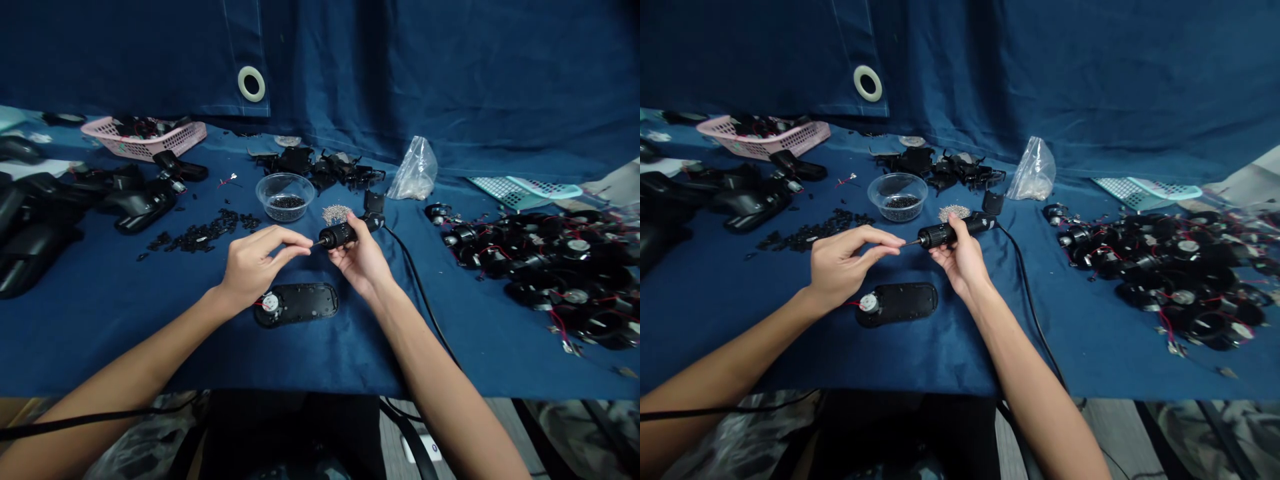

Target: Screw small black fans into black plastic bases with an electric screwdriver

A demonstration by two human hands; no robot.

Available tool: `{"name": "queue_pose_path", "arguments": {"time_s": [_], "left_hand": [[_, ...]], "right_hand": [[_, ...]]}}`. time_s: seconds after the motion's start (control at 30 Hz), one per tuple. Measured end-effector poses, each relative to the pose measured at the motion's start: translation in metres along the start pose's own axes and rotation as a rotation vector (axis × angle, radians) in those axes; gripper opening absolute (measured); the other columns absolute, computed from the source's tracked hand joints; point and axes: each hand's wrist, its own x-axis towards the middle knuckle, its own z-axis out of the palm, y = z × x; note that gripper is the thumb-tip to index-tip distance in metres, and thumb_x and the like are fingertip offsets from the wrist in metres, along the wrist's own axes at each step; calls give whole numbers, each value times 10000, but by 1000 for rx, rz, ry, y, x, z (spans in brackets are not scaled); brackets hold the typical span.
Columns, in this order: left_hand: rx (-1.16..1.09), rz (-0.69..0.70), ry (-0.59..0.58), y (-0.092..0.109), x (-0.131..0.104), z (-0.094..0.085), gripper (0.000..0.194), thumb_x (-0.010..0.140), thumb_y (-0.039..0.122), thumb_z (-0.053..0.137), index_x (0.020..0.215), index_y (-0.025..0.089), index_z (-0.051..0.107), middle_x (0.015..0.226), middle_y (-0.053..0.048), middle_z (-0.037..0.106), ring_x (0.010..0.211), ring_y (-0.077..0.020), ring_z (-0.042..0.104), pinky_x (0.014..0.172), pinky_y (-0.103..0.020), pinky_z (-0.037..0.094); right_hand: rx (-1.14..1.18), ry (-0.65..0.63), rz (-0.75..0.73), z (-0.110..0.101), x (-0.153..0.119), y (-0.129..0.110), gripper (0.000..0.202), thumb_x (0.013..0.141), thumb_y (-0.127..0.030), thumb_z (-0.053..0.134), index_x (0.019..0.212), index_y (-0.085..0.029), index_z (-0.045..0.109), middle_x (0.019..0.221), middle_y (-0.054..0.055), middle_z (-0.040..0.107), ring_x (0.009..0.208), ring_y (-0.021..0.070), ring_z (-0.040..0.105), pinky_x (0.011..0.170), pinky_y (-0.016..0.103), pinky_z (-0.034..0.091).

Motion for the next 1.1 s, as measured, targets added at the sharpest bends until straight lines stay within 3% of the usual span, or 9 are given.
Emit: {"name": "queue_pose_path", "arguments": {"time_s": [0.2,0.4,0.73,0.93,1.1], "left_hand": [[58,158,36,-6,-4,4,25,876,152,668,900,147,675,894,-58,755,833,-144,713,773,-249,556],[117,229,76,-15,-7,5,92,856,156,693,937,161,648,888,-57,754,824,-153,715,746,-271,572],[128,211,34,-15,-3,5,69,860,175,689,902,149,642,856,-55,736,792,-144,697,753,-259,554],[195,197,13,-13,-4,4,337,830,266,730,1121,174,587,1007,-78,688,934,-193,651,850,-339,531],[223,223,65,-12,-2,2,157,857,139,660,1000,173,604,914,-55,676,867,-168,640,794,-308,529]], "right_hand": [[2,2,6,0,1,1,370,806,-468,667,723,-125,557,551,11,529,459,96,556,446,191,516],[37,-22,9,0,-1,3,400,791,-486,685,714,-112,565,532,4,495,478,108,576,459,193,530],[43,-21,12,1,-2,7,391,806,-481,673,695,-127,551,523,3,496,479,113,585,467,199,546],[82,-26,7,2,-5,1,351,814,-448,672,770,-115,572,545,2,515,471,103,577,465,191,540],[87,-17,-1,1,-6,-1,353,830,-451,651,759,-115,570,546,1,513,470,101,575,452,188,528]]}}
